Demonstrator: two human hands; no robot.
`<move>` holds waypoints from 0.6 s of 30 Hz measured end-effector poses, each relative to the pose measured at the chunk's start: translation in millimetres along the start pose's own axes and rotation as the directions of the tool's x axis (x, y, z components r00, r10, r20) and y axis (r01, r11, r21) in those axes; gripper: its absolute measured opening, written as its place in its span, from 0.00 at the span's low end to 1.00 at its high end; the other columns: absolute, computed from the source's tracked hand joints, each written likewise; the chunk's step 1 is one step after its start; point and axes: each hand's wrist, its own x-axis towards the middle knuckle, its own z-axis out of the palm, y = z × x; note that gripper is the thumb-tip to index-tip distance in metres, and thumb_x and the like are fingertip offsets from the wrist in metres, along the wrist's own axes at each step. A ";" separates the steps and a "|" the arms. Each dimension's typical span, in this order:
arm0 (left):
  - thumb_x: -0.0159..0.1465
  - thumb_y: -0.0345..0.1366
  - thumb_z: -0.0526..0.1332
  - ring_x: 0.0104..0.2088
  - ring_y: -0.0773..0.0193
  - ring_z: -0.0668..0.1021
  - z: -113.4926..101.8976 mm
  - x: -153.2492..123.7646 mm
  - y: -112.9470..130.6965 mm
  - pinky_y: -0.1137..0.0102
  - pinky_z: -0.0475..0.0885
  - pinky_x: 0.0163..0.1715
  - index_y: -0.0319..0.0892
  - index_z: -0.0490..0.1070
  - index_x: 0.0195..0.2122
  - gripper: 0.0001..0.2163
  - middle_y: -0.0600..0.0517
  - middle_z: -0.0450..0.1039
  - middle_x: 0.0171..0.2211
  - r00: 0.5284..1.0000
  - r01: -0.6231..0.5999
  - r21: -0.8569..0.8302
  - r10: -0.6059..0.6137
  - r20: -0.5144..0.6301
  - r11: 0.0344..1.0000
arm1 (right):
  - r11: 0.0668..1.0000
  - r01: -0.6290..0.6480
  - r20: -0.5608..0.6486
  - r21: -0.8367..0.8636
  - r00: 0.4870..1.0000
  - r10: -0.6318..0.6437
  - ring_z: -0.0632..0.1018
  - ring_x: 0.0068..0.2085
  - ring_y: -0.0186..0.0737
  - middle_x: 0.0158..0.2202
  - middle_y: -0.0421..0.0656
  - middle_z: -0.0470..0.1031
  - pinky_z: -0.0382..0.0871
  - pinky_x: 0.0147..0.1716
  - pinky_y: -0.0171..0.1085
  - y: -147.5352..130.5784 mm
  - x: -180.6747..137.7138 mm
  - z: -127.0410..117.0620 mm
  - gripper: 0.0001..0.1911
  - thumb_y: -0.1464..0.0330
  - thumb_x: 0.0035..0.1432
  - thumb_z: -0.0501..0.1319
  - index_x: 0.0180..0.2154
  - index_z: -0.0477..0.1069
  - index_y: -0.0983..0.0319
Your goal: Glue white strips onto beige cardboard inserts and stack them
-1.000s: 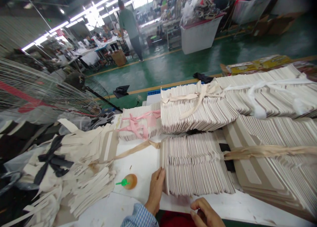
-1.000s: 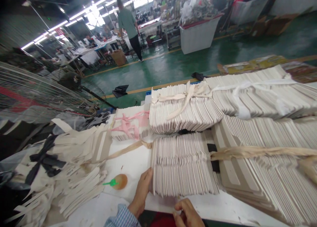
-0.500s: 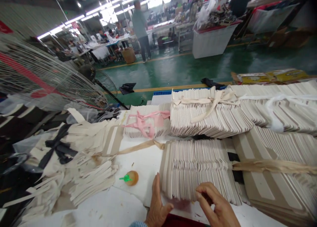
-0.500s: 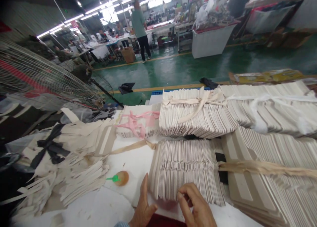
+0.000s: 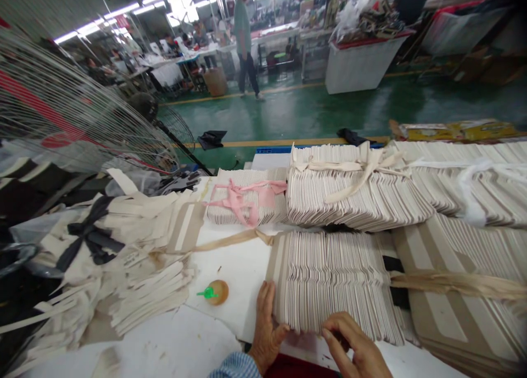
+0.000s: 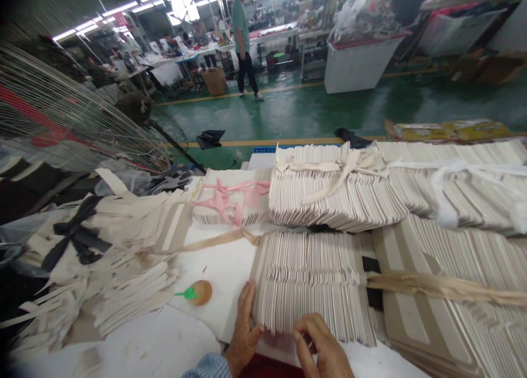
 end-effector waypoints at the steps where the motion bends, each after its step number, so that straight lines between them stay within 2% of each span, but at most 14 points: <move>1: 0.63 0.73 0.54 0.76 0.43 0.50 0.2 0.8 -0.1 0.52 0.45 0.75 0.44 0.53 0.75 0.48 0.39 0.48 0.76 1.000 -0.006 0.000 0.006 0.004 1.000 | 1.000 -0.002 0.003 0.003 1.000 0.001 0.70 0.31 0.39 0.32 0.41 0.69 0.69 0.32 0.36 0.4 -0.3 1.0 0.21 0.51 0.72 0.54 0.30 0.71 0.56; 7: 0.65 0.72 0.53 0.75 0.43 0.53 -0.3 8.8 0.6 0.51 0.48 0.74 0.44 0.55 0.75 0.46 0.39 0.50 0.76 0.999 -0.040 0.009 0.040 0.014 0.999 | 0.999 0.025 0.035 -0.020 0.999 -0.025 0.71 0.31 0.39 0.31 0.41 0.69 0.69 0.32 0.36 6.0 -1.0 8.6 0.21 0.53 0.73 0.52 0.31 0.70 0.56; 11: 0.67 0.70 0.53 0.75 0.44 0.55 -3.9 10.6 0.6 0.51 0.49 0.75 0.47 0.56 0.74 0.43 0.42 0.52 0.75 0.998 -0.062 0.010 0.061 0.021 0.998 | 0.996 0.037 0.066 -0.076 0.997 -0.032 0.71 0.32 0.38 0.32 0.40 0.68 0.67 0.33 0.36 7.1 -2.1 10.5 0.17 0.59 0.73 0.51 0.31 0.67 0.57; 15: 0.71 0.64 0.51 0.75 0.45 0.54 -10.3 11.9 -4.7 0.48 0.46 0.75 0.47 0.56 0.74 0.37 0.42 0.52 0.75 0.999 -0.032 0.008 0.032 -0.032 0.999 | 0.994 0.043 0.110 -0.104 0.993 -0.032 0.73 0.35 0.37 0.35 0.40 0.69 0.66 0.36 0.35 4.3 -2.0 11.5 0.11 0.68 0.70 0.51 0.34 0.67 0.58; 18: 0.73 0.60 0.50 0.74 0.45 0.56 -15.7 12.3 -10.1 0.47 0.48 0.75 0.47 0.58 0.72 0.32 0.42 0.54 0.74 0.996 0.025 0.023 -0.023 -0.090 0.999 | 0.993 0.043 0.094 -0.106 0.995 -0.033 0.74 0.36 0.37 0.35 0.40 0.69 0.65 0.36 0.35 3.3 -1.2 11.8 0.07 0.70 0.67 0.53 0.34 0.67 0.58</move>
